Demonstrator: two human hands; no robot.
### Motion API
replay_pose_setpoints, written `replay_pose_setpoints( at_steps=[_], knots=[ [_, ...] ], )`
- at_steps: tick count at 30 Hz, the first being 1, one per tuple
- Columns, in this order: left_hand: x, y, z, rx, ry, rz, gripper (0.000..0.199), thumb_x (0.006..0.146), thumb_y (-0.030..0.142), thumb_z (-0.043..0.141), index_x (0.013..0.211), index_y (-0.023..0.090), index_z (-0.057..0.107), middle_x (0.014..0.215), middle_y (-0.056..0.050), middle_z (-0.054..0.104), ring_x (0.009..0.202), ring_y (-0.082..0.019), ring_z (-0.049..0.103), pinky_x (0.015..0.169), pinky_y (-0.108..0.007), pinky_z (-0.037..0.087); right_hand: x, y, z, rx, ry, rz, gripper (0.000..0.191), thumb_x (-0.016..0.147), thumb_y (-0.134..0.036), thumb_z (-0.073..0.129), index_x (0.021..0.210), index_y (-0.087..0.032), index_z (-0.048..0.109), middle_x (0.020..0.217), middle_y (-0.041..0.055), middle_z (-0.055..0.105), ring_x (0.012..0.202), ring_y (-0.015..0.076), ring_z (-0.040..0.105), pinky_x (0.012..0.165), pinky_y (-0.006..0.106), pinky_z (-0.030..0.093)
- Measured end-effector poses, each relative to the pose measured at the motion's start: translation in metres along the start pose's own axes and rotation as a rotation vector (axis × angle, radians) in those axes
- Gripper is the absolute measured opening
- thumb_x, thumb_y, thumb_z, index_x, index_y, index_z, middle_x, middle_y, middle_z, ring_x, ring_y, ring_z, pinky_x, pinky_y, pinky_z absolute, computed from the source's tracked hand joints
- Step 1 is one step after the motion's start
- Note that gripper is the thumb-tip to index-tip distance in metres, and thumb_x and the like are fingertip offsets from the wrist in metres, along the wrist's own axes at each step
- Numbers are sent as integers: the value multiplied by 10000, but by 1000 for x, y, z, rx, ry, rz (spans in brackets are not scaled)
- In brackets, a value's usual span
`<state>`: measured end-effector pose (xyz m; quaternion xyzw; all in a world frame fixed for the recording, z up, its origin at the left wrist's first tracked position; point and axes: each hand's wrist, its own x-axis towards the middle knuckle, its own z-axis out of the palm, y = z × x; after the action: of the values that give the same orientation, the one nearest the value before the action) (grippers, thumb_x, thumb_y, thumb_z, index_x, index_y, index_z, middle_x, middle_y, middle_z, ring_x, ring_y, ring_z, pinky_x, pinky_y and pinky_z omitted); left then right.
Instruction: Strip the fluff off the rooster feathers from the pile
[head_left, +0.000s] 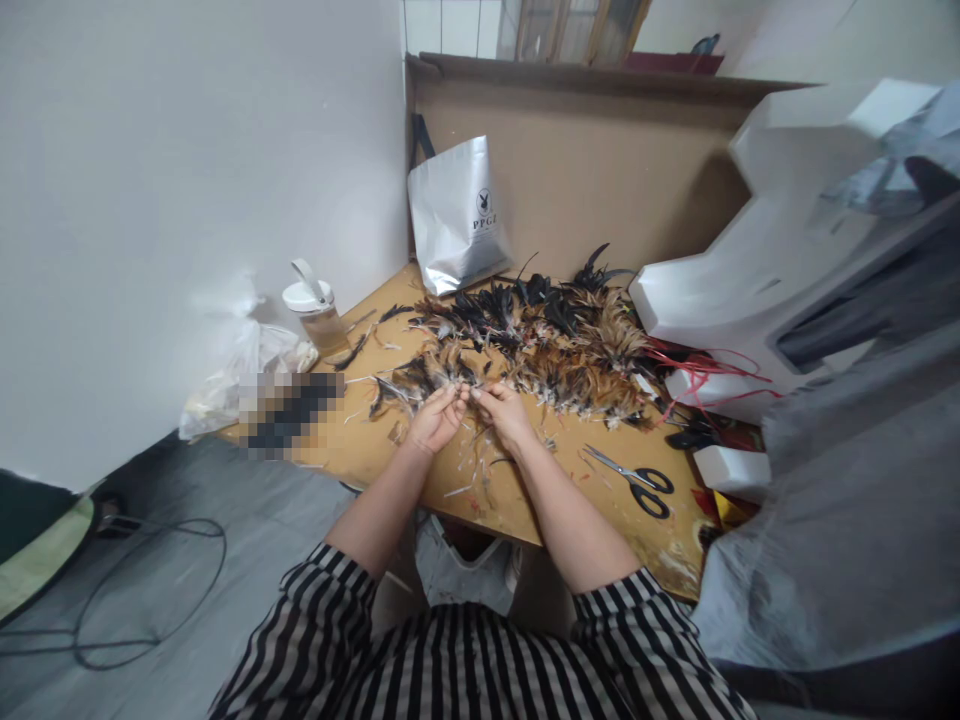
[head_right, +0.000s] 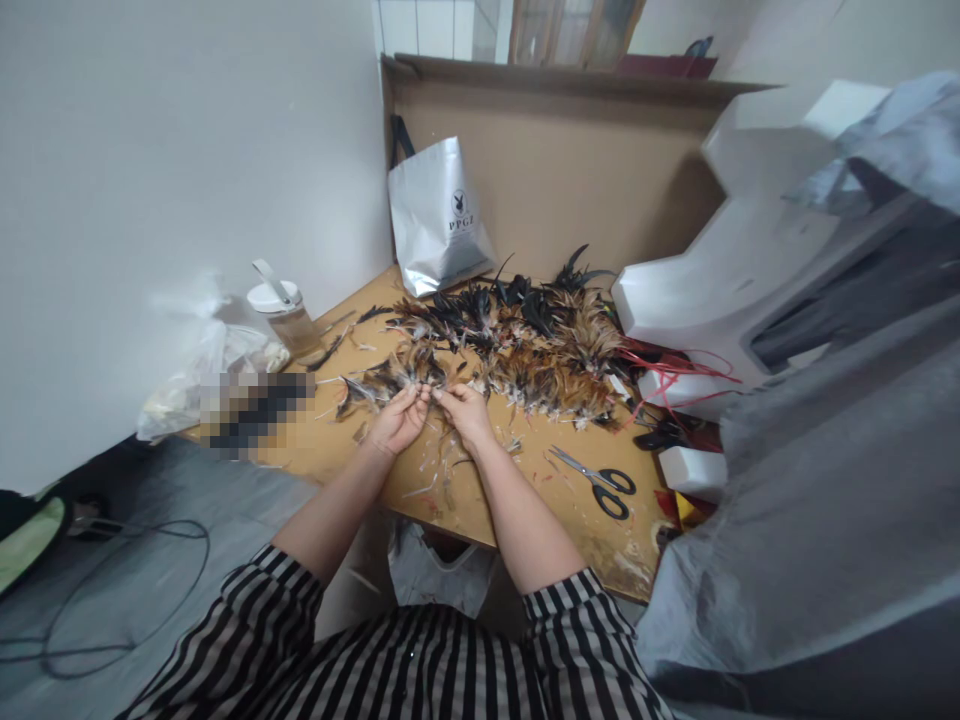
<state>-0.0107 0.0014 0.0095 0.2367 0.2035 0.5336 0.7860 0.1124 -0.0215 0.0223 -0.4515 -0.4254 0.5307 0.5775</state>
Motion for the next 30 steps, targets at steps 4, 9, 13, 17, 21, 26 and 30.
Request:
replay_pose_setpoints(
  at_steps=[4,9,13,17,21,26,30],
  knots=[
    [1,0,-2,35,-30,-2,83,741,102,566,795,119,626,838,-48,641,645,-37,574,569,-105,464,2,-3,-9,42,-11,-5,333,596,-431,663,605,-182,442,422,-83,357,359,37,250,380,189,162],
    [2,-4,-3,209,-6,-14,126,696,147,627,811,97,632,788,-73,658,569,-50,569,504,-124,442,4,-9,-23,-57,10,-45,344,594,-436,656,553,-180,429,419,-75,373,365,44,271,389,195,188],
    [1,-8,-3,382,-58,-33,181,674,224,654,785,81,646,771,-97,666,541,-68,573,477,-140,427,5,-8,-28,-182,14,-70,312,585,-430,655,569,-173,478,428,-75,394,384,52,290,404,198,211],
    [-1,-10,-3,442,-80,-45,203,677,263,648,770,84,655,776,-104,666,527,-63,565,454,-133,404,8,-6,-32,-300,-29,-122,268,607,-407,634,595,-165,519,487,-61,448,440,61,338,445,193,262],
    [0,-10,-4,460,-97,-78,206,662,275,660,741,84,658,724,-98,658,506,-59,552,449,-135,394,10,-3,-33,-366,-37,-161,260,620,-401,621,594,-158,530,537,-49,483,484,68,374,480,193,291],
    [2,-12,-7,485,-87,-93,201,641,282,677,703,92,657,647,-80,641,494,-67,545,457,-152,398,11,1,-31,-389,-27,-188,269,607,-408,634,593,-161,527,541,-49,476,502,76,392,504,200,308],
    [3,-13,-8,511,-87,-84,202,634,287,681,699,97,658,611,-70,629,470,-63,527,451,-161,387,10,1,-29,-355,-14,-187,263,604,-406,641,613,-161,546,568,-38,500,515,81,410,519,207,321]
  ],
)
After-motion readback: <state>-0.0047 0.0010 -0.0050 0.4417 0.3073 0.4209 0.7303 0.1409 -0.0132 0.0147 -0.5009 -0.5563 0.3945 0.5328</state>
